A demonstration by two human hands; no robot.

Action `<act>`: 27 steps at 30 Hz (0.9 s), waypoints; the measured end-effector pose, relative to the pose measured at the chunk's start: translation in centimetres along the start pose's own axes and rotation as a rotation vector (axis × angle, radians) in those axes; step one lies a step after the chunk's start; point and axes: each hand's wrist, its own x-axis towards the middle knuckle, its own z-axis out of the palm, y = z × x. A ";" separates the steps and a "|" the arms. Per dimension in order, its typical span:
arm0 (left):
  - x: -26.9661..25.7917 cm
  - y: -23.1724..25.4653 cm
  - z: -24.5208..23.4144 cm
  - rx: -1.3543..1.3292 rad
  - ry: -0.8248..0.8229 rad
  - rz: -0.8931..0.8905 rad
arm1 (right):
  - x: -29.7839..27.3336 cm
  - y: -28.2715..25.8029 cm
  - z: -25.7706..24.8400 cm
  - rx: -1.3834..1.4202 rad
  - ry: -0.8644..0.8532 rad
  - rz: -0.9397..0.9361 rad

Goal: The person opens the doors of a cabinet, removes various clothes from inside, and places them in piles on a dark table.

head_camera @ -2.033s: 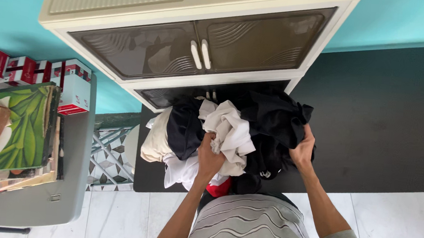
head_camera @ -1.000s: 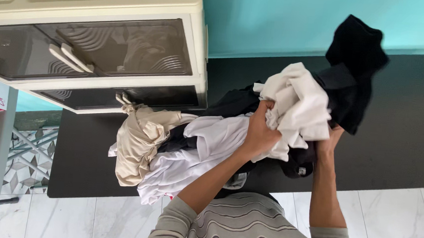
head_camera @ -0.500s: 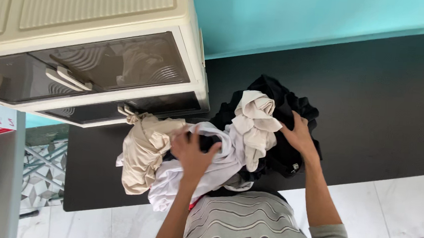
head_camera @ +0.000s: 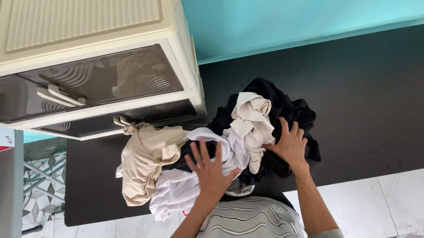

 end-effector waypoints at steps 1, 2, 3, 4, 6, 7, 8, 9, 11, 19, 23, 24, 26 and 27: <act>0.6 0.7 0.7 -0.027 0.096 0.088 | 0.5 0.2 0.1 0.033 0.012 -0.021; 1.0 1.6 1.5 -0.098 0.038 0.120 | 0.8 0.7 0.2 0.065 0.022 -0.042; 1.5 2.6 2.2 -0.169 -0.020 0.151 | 0.9 1.1 0.2 0.116 -0.022 -0.014; 2.2 3.7 2.9 -0.243 -0.073 0.183 | 1.4 1.5 0.2 0.164 -0.061 0.011; 3.7 5.7 4.2 -0.127 -0.262 0.105 | 2.3 2.8 0.0 0.240 -0.127 0.041; 4.2 6.8 4.8 -0.070 -0.355 0.062 | 2.8 3.7 -0.1 0.269 -0.154 0.046; 4.7 7.7 5.4 -0.064 -0.391 0.035 | 3.4 4.5 -0.2 0.301 -0.179 0.048; 5.1 8.6 6.0 -0.058 -0.427 0.008 | 4.0 5.8 -0.5 0.392 -0.118 -0.015; 5.6 10.1 7.6 -0.027 -0.435 -0.026 | 5.1 8.8 -1.7 0.575 -0.004 -0.144; 7.7 15.3 12.8 0.158 -0.277 -0.134 | 9.0 18.2 -9.1 1.117 -0.088 0.072; 7.5 18.0 12.3 0.094 -0.217 -0.198 | 11.8 21.8 -11.2 1.321 -0.022 -0.093; 7.2 18.4 12.3 0.081 -0.204 -0.177 | 12.6 23.0 -11.7 1.312 0.007 -0.103; 6.7 18.8 13.2 0.058 -0.212 -0.194 | 14.0 24.9 -13.0 1.295 0.065 -0.126; 6.7 18.7 14.1 0.048 -0.233 -0.231 | 14.5 25.6 -13.8 1.304 0.092 -0.142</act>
